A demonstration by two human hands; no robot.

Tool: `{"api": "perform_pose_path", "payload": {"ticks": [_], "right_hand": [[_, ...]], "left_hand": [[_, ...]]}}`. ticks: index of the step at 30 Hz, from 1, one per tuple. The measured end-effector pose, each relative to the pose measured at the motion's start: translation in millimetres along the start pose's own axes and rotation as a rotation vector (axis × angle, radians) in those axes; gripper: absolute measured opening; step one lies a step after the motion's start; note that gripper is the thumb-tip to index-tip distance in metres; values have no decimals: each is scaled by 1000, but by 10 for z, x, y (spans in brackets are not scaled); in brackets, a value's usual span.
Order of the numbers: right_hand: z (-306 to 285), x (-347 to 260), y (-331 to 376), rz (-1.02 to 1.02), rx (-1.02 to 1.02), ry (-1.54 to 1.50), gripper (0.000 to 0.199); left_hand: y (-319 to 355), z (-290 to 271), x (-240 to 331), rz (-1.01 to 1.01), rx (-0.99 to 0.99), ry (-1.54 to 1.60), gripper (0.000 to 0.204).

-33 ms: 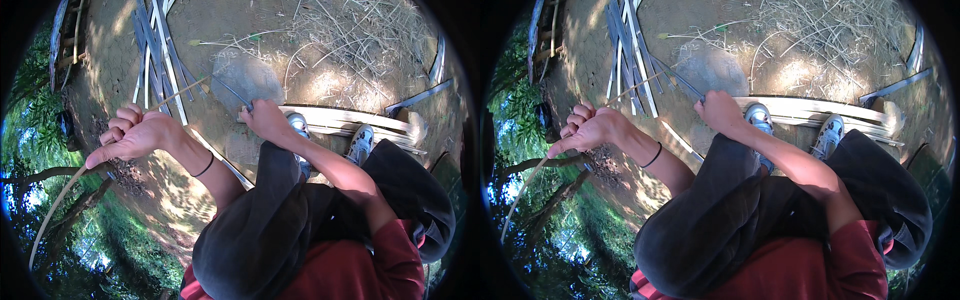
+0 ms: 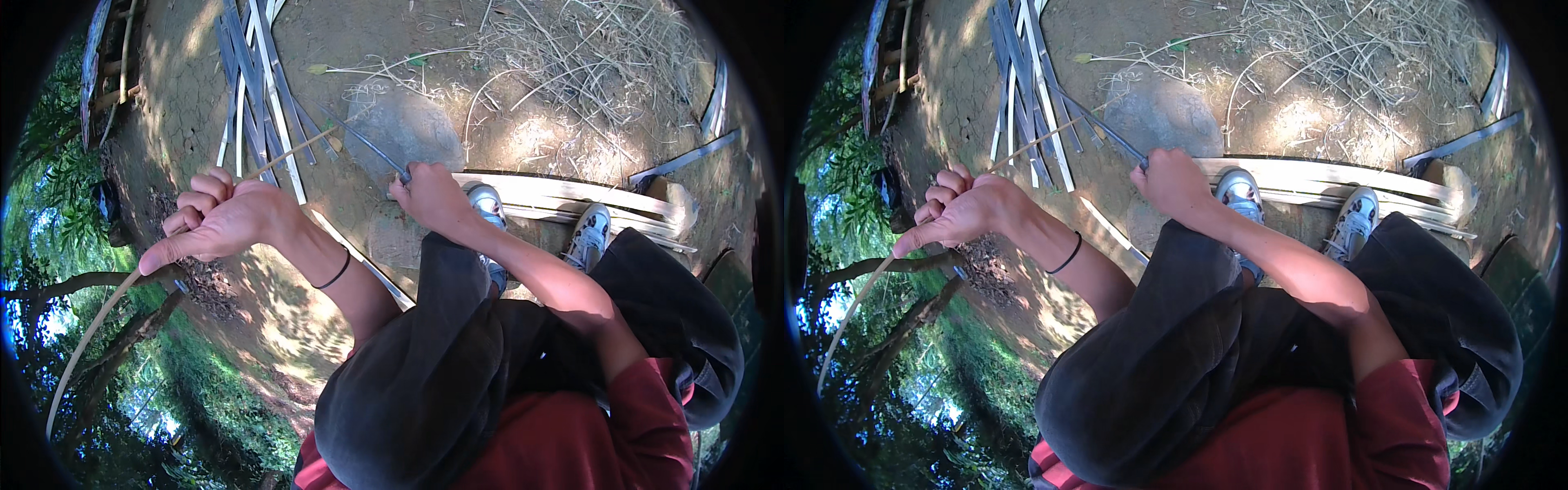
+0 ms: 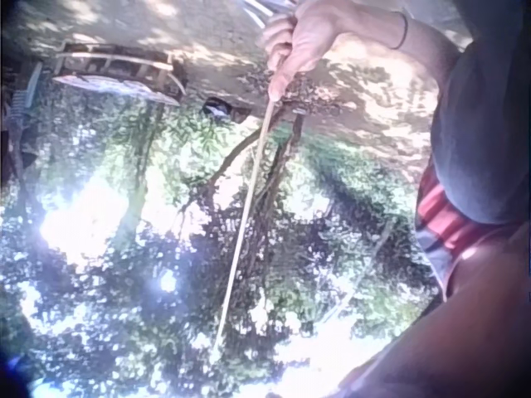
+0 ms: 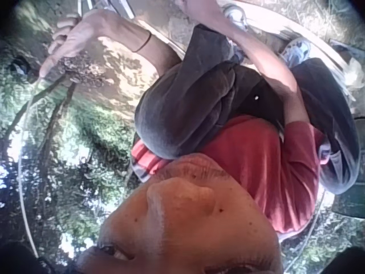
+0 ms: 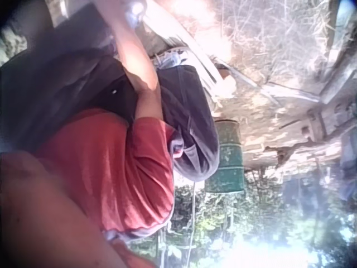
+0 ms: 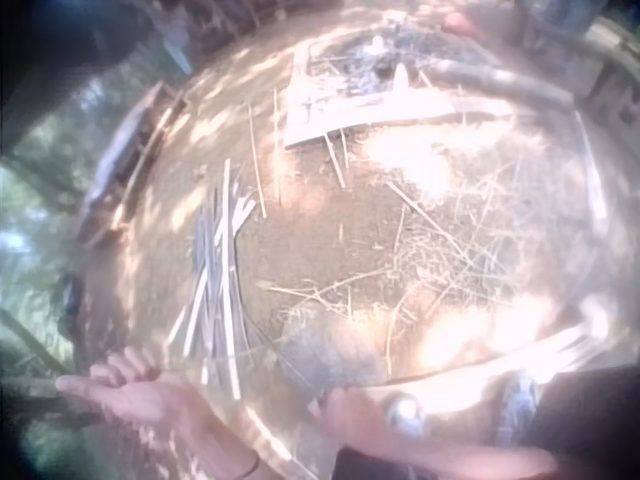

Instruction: The person uses a machete to scrape and refine a long thin bamboo strip by hand, repeatedly pulling the blade along its length while seated at an outdoor workspace.

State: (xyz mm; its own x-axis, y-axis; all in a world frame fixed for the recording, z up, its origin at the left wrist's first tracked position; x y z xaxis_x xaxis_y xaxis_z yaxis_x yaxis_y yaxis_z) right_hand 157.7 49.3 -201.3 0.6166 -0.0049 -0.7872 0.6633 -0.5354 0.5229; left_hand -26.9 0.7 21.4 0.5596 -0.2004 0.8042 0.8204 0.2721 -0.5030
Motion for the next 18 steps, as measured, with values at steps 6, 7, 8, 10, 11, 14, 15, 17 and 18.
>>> {"api": "perform_pose_path", "payload": {"ticks": [6,7,8,10,11,14,15,17,18], "right_hand": [[98,220,-182,67,39,-46,34],[71,116,-152,19,61,-69,33],[18,-5,-74,-21,82,-93,33],[19,-133,9,-83,111,-129,32],[27,-177,26,-108,121,-140,32],[57,-14,-79,-20,87,-157,33],[71,107,-138,35,68,-159,33],[52,185,-225,29,85,-98,34],[44,225,-260,27,94,-68,35]], "left_hand": [[40,80,58,-11,56,-10,67],[38,53,59,-3,60,-19,67],[43,37,40,-7,60,-21,67],[39,58,15,-6,64,-12,68],[30,59,12,-9,72,-14,68],[33,63,-2,-17,103,-22,69],[49,61,-7,-16,117,-28,69],[58,100,5,-13,123,-29,69],[79,129,22,-15,114,-25,69]]}}
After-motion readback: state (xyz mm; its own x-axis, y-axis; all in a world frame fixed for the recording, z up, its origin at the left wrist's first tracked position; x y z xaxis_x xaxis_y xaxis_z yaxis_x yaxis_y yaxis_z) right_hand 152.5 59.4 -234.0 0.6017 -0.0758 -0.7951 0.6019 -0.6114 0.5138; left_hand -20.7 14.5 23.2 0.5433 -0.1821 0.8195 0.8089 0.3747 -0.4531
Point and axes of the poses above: each hand's wrist, its own y-axis away from the middle knuckle, its own z-axis out of the palm, x = y × z, the point moved 7 cm from there along -y, towards the middle knuckle, and after that the axes turned 1 degree about x, right-handed, at the moved point
